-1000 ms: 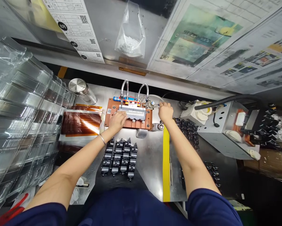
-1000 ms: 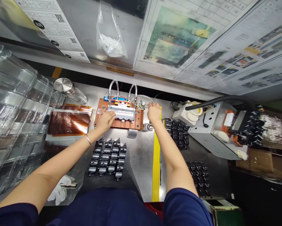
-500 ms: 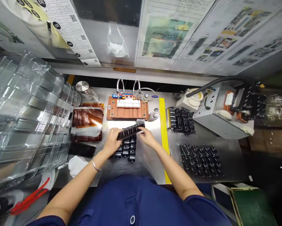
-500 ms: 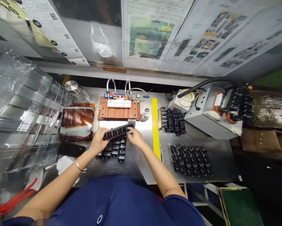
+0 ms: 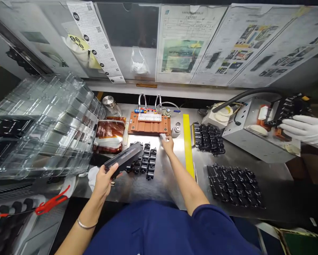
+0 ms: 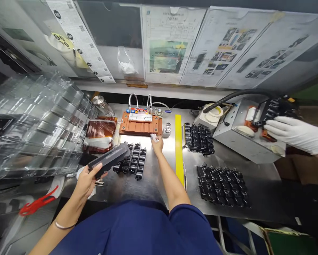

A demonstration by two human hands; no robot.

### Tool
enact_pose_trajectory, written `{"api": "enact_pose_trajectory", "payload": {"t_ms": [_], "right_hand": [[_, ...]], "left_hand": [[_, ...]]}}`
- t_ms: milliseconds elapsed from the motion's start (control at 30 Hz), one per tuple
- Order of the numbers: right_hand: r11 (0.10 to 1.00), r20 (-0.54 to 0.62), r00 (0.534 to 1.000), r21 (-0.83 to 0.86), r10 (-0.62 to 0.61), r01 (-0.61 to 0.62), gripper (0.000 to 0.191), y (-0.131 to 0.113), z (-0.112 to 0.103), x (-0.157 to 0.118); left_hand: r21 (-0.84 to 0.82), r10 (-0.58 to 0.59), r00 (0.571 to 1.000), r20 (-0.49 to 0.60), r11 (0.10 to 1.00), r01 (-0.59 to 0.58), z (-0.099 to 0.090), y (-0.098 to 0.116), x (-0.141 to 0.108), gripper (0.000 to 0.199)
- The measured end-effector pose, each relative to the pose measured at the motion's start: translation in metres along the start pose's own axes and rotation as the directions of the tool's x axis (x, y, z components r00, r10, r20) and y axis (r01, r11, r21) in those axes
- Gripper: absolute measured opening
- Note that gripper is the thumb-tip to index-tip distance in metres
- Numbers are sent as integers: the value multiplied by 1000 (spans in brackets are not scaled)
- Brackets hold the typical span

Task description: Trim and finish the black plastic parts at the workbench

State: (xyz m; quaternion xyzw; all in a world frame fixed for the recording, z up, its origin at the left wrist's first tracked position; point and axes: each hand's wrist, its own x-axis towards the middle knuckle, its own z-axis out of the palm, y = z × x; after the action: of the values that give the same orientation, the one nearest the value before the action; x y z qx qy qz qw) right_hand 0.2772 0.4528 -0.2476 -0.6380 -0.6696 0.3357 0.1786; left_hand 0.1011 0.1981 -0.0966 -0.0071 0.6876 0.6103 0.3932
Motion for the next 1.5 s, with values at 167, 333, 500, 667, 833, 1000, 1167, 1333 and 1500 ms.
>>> {"api": "enact_pose_trajectory", "payload": {"t_ms": [167,333,500,667,833,1000,1167,1333,1500], "right_hand": [[963,108,976,-174,-191,208,22,33,-22,-23],[906,296,918,-249,-265,342,23,52,-31,-31],[907,59,957,-306,-286,290,42,30,-56,-5],[902,-138,969,-411,-203,130,43,5,-88,27],[902,-75,985,-417,-157,112,42,-8,-101,34],[925,-96,945,-255,-313,281,45,-44,-96,-24],[583,146,575,21,-805,812,37,-82,-67,-121],[803,15,805,-57,-593,593,39,-87,-62,-123],[568,171,547,113,-820,815,38,-91,-62,-131]], "left_hand": [[-136,-153,988,-16,979,150,-12,-14,-24,34],[-273,-267,964,-10,928,255,-4,-22,-29,13],[-351,-297,955,10,893,281,7,-16,-31,9],[-355,-243,969,53,902,245,11,-17,-33,10],[-304,-175,974,145,929,212,15,-20,-36,8],[-235,-115,970,215,958,166,21,-18,-39,27],[-217,-37,978,204,973,82,32,-20,-39,46],[-170,20,983,180,985,11,33,-20,-43,54],[-131,37,983,181,991,-13,30,-18,-46,55]]}}
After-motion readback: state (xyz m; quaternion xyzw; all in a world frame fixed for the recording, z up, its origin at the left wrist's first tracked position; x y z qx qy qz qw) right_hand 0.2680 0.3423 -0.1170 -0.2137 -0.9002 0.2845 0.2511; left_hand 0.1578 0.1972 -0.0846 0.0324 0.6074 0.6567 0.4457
